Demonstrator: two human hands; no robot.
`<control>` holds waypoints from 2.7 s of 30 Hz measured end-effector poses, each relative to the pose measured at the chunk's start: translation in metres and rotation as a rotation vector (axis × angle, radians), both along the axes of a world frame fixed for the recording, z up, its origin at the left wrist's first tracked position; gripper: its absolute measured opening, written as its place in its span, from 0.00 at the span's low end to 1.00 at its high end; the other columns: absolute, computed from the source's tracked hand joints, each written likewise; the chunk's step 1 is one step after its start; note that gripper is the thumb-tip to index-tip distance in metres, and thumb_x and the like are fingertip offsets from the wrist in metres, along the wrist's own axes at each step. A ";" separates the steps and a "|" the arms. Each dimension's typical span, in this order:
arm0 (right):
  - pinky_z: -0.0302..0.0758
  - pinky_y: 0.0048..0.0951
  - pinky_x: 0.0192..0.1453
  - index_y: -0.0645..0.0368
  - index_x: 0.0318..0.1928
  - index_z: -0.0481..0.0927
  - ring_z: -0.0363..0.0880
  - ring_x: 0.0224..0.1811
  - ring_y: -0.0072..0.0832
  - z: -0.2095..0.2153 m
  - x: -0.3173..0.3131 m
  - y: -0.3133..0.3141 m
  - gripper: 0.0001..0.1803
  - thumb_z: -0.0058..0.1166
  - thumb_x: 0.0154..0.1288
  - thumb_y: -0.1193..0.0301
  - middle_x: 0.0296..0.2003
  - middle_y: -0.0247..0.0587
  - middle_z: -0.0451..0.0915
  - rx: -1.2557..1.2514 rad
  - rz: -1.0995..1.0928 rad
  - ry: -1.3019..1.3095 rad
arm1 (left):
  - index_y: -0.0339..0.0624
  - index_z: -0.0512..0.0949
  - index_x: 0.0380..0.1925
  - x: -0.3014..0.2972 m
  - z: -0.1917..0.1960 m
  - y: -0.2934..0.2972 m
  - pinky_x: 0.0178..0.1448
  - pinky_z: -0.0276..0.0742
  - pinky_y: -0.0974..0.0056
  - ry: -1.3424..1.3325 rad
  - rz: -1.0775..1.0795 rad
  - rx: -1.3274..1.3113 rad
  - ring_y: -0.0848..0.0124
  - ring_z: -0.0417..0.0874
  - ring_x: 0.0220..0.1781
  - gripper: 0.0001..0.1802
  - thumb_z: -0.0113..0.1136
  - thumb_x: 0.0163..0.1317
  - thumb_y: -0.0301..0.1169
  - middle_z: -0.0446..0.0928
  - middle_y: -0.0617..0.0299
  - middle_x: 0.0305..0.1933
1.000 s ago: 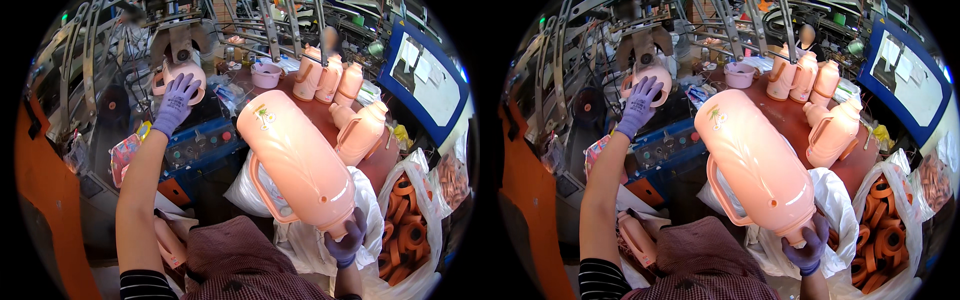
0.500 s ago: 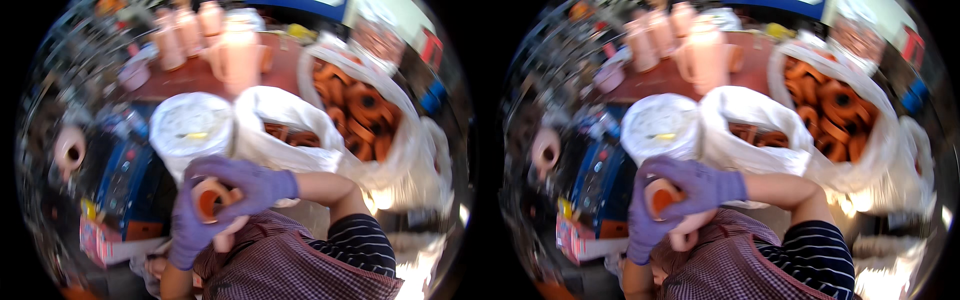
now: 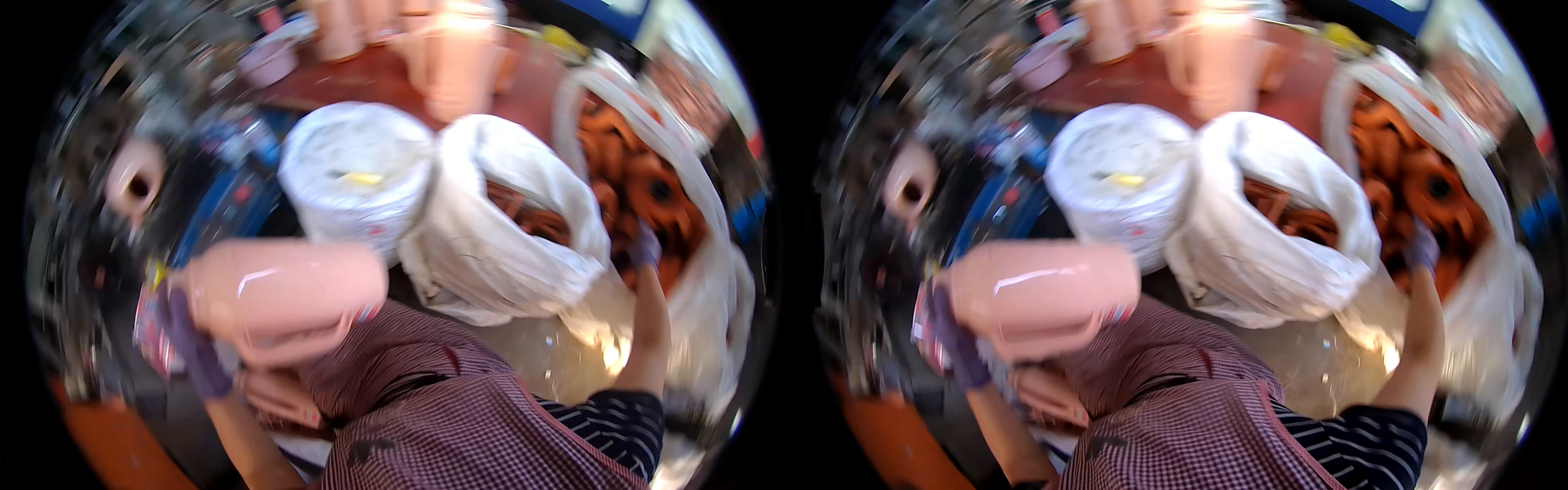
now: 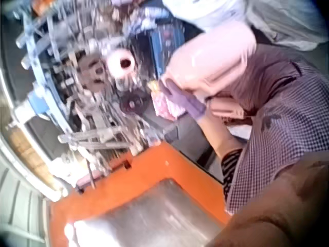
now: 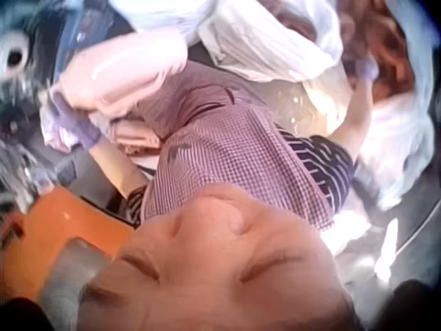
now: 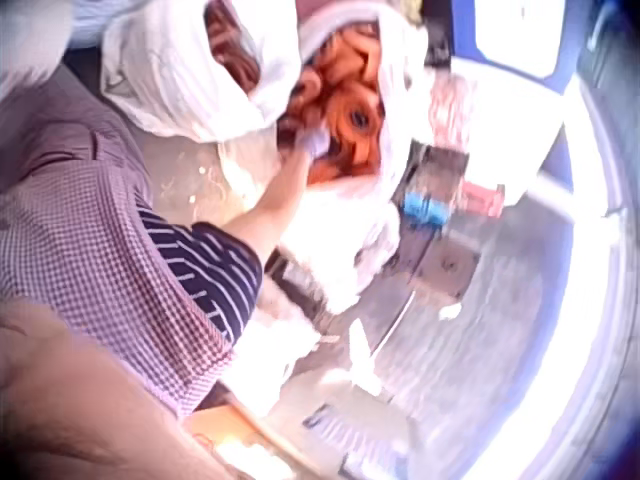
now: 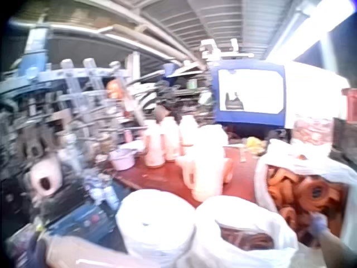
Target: The person assembles pink plastic pitchers by attaching handles and lids. They pick up pitcher bodies, attach handles, and place lids on top, repeating the process for multiple units.
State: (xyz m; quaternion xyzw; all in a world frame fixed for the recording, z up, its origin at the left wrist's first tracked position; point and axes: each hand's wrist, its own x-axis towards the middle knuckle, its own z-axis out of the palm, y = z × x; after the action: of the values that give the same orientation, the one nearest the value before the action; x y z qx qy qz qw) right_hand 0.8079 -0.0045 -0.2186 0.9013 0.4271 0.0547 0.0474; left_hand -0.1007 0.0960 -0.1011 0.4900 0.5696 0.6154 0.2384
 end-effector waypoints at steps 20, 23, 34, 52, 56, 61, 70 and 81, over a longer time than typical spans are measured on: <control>0.76 0.38 0.59 0.58 0.63 0.75 0.81 0.51 0.46 0.001 -0.501 0.092 0.26 0.57 0.68 0.60 0.51 0.55 0.80 -0.301 1.695 1.072 | 0.42 0.68 0.62 0.062 -0.137 -0.174 0.23 0.63 0.72 -2.015 -0.550 -0.142 0.67 0.72 0.35 0.33 0.47 0.68 0.56 0.72 0.48 0.49; 0.77 0.37 0.54 0.59 0.57 0.79 0.81 0.48 0.44 0.020 -0.503 0.081 0.22 0.60 0.66 0.62 0.49 0.52 0.79 -0.563 1.495 1.709 | 0.41 0.67 0.63 0.053 -0.127 -0.204 0.22 0.61 0.73 -2.075 -0.601 -0.021 0.67 0.70 0.35 0.36 0.47 0.67 0.59 0.70 0.47 0.49; 0.79 0.29 0.47 0.66 0.55 0.81 0.82 0.40 0.24 0.014 -0.531 0.130 0.26 0.55 0.69 0.55 0.40 0.41 0.86 -0.216 0.934 1.420 | 0.41 0.66 0.63 0.049 -0.132 -0.246 0.20 0.60 0.74 -2.048 -0.473 -0.079 0.69 0.67 0.30 0.41 0.48 0.65 0.65 0.69 0.48 0.47; 0.74 0.33 0.48 0.67 0.54 0.80 0.78 0.40 0.38 0.172 -0.600 0.169 0.25 0.62 0.60 0.64 0.37 0.47 0.78 0.390 1.822 1.148 | 0.48 0.73 0.57 0.028 -0.127 -0.249 0.13 0.60 0.74 -1.719 -0.373 -0.459 0.65 0.76 0.21 0.35 0.40 0.69 0.65 0.81 0.52 0.40; 0.74 0.36 0.47 0.68 0.54 0.81 0.78 0.38 0.40 0.179 -0.579 0.142 0.27 0.63 0.56 0.64 0.38 0.48 0.79 0.504 1.825 1.167 | 0.44 0.71 0.60 0.023 -0.141 -0.238 0.24 0.76 0.67 -1.358 -0.223 -0.379 0.63 0.84 0.33 0.31 0.40 0.73 0.57 0.82 0.55 0.46; 0.75 0.37 0.41 0.74 0.52 0.80 0.76 0.35 0.40 0.204 -0.553 0.125 0.35 0.71 0.50 0.58 0.37 0.47 0.76 0.533 2.054 0.939 | 0.38 0.67 0.67 0.028 -0.108 -0.196 0.58 0.81 0.60 -0.895 -0.415 -0.370 0.62 0.82 0.56 0.24 0.40 0.77 0.38 0.81 0.53 0.55; 0.75 0.40 0.44 0.68 0.54 0.80 0.78 0.39 0.43 0.160 -0.538 0.131 0.27 0.65 0.57 0.63 0.40 0.49 0.78 0.544 1.891 0.935 | 0.42 0.67 0.66 0.012 -0.159 -0.187 0.49 0.82 0.67 -1.125 -0.624 -0.457 0.68 0.83 0.49 0.22 0.44 0.75 0.34 0.81 0.56 0.51; 0.74 0.35 0.60 0.62 0.52 0.80 0.80 0.52 0.35 0.079 -0.455 0.136 0.15 0.55 0.68 0.70 0.46 0.51 0.82 0.576 1.366 1.055 | 0.33 0.65 0.67 0.004 0.046 -0.176 0.64 0.75 0.52 -0.102 0.110 -0.379 0.54 0.77 0.61 0.39 0.62 0.62 0.45 0.73 0.45 0.62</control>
State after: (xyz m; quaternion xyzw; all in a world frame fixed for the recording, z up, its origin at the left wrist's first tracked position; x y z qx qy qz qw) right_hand 0.3526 0.1312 -0.1394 0.3372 0.8045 -0.2440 -0.4239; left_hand -0.0964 -0.0804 -0.0552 0.3726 0.6885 0.5331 0.3208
